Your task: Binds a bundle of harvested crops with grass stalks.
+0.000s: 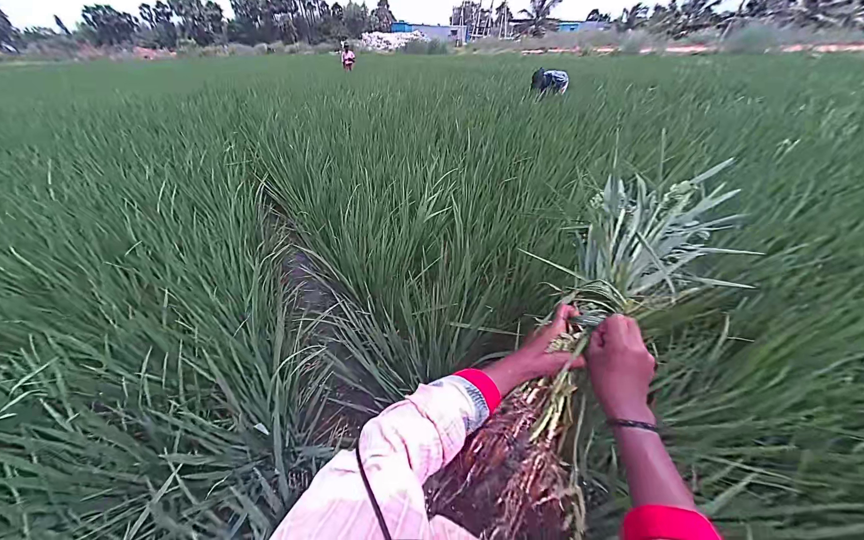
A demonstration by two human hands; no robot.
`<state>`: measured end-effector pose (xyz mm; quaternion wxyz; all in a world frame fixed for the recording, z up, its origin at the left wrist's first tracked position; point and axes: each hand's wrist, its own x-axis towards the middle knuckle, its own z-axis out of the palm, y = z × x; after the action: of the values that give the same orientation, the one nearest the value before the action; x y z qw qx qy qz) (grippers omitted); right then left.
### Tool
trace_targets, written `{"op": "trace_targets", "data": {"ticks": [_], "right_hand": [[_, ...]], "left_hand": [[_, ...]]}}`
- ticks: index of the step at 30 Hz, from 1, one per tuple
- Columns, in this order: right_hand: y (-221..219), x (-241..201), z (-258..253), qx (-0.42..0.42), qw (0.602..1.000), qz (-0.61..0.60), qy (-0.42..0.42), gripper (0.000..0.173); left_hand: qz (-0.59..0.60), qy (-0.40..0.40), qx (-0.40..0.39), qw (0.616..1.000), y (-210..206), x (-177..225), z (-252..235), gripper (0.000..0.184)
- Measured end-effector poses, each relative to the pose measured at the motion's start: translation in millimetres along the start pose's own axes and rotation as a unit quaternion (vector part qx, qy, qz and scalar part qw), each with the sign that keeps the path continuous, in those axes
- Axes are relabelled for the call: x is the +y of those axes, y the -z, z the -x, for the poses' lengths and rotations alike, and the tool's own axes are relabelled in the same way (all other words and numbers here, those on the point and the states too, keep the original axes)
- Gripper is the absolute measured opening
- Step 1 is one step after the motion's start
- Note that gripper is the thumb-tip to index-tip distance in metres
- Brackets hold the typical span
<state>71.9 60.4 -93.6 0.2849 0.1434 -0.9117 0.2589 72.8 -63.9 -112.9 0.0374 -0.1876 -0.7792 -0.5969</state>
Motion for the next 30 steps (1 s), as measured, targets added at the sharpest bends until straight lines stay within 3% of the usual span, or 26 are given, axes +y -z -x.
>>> {"op": "trace_targets", "data": {"ticks": [4,9,12,15,22,28,30], "right_hand": [[1.4,-3.1,4.3,-0.012,1.000,0.013,-0.021,0.027],[-9.0,12.0,7.9,0.011,0.987,0.055,0.153,0.019],[-12.7,19.3,9.6,-0.008,0.978,0.060,0.197,0.022],[-9.0,15.9,5.9,-0.049,0.983,0.055,0.168,0.022],[3.1,2.1,-2.7,-0.174,0.977,0.076,0.093,0.028],[8.0,-15.9,-13.7,-0.299,0.938,0.173,0.015,0.035],[10.4,-21.8,-19.7,-0.327,0.925,0.196,-0.006,0.040]], "left_hand": [[-0.008,0.014,0.002,1.000,-1.4,-0.6,6.5,0.079],[0.014,0.024,0.004,1.000,7.4,1.7,14.0,0.079],[0.022,0.006,-0.004,1.000,13.5,-4.5,15.8,0.081],[0.065,-0.037,-0.021,0.997,20.0,-11.4,17.3,0.079],[0.091,-0.003,-0.056,0.994,26.3,-4.1,21.9,0.086],[0.067,0.041,-0.033,0.996,18.8,-0.6,21.3,0.087],[0.046,0.011,-0.027,0.999,16.8,-3.8,19.0,0.083]]}}
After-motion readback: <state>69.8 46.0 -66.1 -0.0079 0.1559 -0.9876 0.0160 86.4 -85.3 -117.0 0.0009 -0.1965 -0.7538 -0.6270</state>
